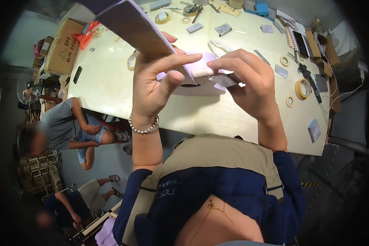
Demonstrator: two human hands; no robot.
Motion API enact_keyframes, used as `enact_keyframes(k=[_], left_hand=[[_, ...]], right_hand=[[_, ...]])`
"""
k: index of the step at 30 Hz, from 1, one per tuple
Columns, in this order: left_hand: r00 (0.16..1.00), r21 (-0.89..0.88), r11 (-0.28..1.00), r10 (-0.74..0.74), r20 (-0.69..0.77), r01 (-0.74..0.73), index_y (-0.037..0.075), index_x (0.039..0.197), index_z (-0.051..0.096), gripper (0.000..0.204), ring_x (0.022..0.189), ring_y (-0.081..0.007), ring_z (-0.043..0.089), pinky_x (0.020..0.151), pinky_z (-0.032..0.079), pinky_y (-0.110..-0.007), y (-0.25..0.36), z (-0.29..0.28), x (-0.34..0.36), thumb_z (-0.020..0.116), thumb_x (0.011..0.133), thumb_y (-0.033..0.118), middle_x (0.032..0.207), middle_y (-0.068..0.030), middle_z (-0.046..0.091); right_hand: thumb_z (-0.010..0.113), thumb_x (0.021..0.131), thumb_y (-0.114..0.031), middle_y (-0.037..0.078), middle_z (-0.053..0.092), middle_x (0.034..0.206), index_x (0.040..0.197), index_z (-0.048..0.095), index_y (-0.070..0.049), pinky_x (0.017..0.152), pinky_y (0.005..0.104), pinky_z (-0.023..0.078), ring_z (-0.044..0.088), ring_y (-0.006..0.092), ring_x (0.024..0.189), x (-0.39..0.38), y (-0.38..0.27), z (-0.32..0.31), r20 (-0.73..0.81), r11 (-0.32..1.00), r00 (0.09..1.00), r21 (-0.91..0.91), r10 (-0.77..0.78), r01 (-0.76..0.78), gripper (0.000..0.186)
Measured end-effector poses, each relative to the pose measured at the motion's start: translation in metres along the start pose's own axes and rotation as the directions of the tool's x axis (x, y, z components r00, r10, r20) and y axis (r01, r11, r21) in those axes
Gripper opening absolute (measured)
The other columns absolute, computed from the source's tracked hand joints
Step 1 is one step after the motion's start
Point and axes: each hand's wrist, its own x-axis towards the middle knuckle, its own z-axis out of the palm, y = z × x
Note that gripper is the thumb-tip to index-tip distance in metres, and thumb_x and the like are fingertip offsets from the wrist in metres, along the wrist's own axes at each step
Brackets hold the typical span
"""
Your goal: The person uses a utility knife to trim edges and a sanding block to smooth the surface of a purple guitar neck and body. The person places the finished parts on a nearby rack.
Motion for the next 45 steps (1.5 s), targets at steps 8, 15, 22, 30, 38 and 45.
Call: enact_keyframes(k=[8, 15, 22, 30, 38, 45], left_hand=[[0.996, -0.095, 0.993, -0.059, 0.068, 0.065, 0.010, 0.089, 0.070, 0.029, 0.098, -0.0193, 0.048, 0.083, 0.045, -0.032, 0.002, -0.008, -0.012, 0.079, 0.064, 0.023, 0.099, -0.0071, 0.049], [0.996, -0.193, 0.978, -0.075, 0.057, 0.085, 0.009, 0.088, 0.068, 0.024, 0.103, -0.0197, 0.045, 0.090, 0.040, -0.032, -0.002, -0.019, -0.025, 0.074, 0.071, 0.026, 0.103, -0.0077, 0.047], [0.994, -0.181, 0.980, -0.074, 0.076, 0.087, 0.006, 0.088, 0.060, 0.035, 0.104, -0.0227, 0.041, 0.095, 0.030, -0.035, 0.003, -0.018, -0.028, 0.056, 0.085, 0.041, 0.094, -0.0073, 0.049], [0.996, 0.041, 0.999, -0.027, 0.081, 0.024, 0.005, 0.086, 0.051, 0.051, 0.104, -0.0271, 0.037, 0.090, 0.032, -0.035, 0.005, -0.018, -0.029, 0.037, 0.090, 0.054, 0.084, -0.0083, 0.050], [0.994, 0.161, 0.985, -0.076, 0.077, 0.063, 0.006, 0.087, 0.053, 0.051, 0.100, -0.0288, 0.040, 0.083, 0.037, -0.033, 0.009, -0.019, -0.032, 0.043, 0.086, 0.056, 0.091, -0.0115, 0.054], [0.994, 0.155, 0.987, -0.053, 0.090, 0.039, 0.006, 0.086, 0.055, 0.046, 0.097, -0.0286, 0.040, 0.080, 0.038, -0.034, 0.008, -0.019, -0.032, 0.048, 0.086, 0.052, 0.093, -0.0114, 0.054]], right_hand=[[0.067, 0.066, -0.004, 0.003, 0.056, 0.069, 0.085, 0.059, -0.006, 0.053, 0.0274, 0.044, 0.055, 0.0174, 0.059, 0.014, -0.028, 0.011, -0.088, 0.999, 0.996, 0.046, -0.013, 0.017, 0.021], [0.054, 0.090, -0.012, 0.003, 0.053, 0.065, 0.085, 0.054, -0.001, 0.052, 0.0209, 0.039, 0.050, 0.0068, 0.057, -0.008, -0.050, 0.009, 0.254, 0.596, 0.834, 0.601, 0.489, -0.532, 0.012], [0.057, 0.089, -0.017, 0.004, 0.058, 0.063, 0.081, 0.058, -0.001, 0.049, 0.0211, 0.040, 0.052, 0.0075, 0.052, -0.005, -0.056, 0.026, 0.198, 0.694, 0.855, 0.511, 0.480, -0.507, 0.018], [0.057, 0.088, -0.019, 0.005, 0.060, 0.063, 0.082, 0.060, -0.002, 0.049, 0.0216, 0.041, 0.055, 0.0098, 0.052, -0.002, -0.056, 0.033, 0.213, 0.683, 0.856, 0.527, 0.471, -0.507, 0.018], [0.060, 0.085, -0.017, 0.007, 0.059, 0.058, 0.078, 0.060, -0.004, 0.046, 0.0236, 0.040, 0.056, 0.0133, 0.049, 0.002, -0.057, 0.032, 0.192, 0.769, 0.870, 0.409, 0.454, -0.492, 0.015], [0.062, 0.083, -0.017, 0.006, 0.056, 0.056, 0.076, 0.060, -0.005, 0.044, 0.0247, 0.039, 0.053, 0.0152, 0.046, 0.002, -0.057, 0.030, 0.139, 0.880, 0.913, 0.245, 0.384, -0.407, 0.015]])
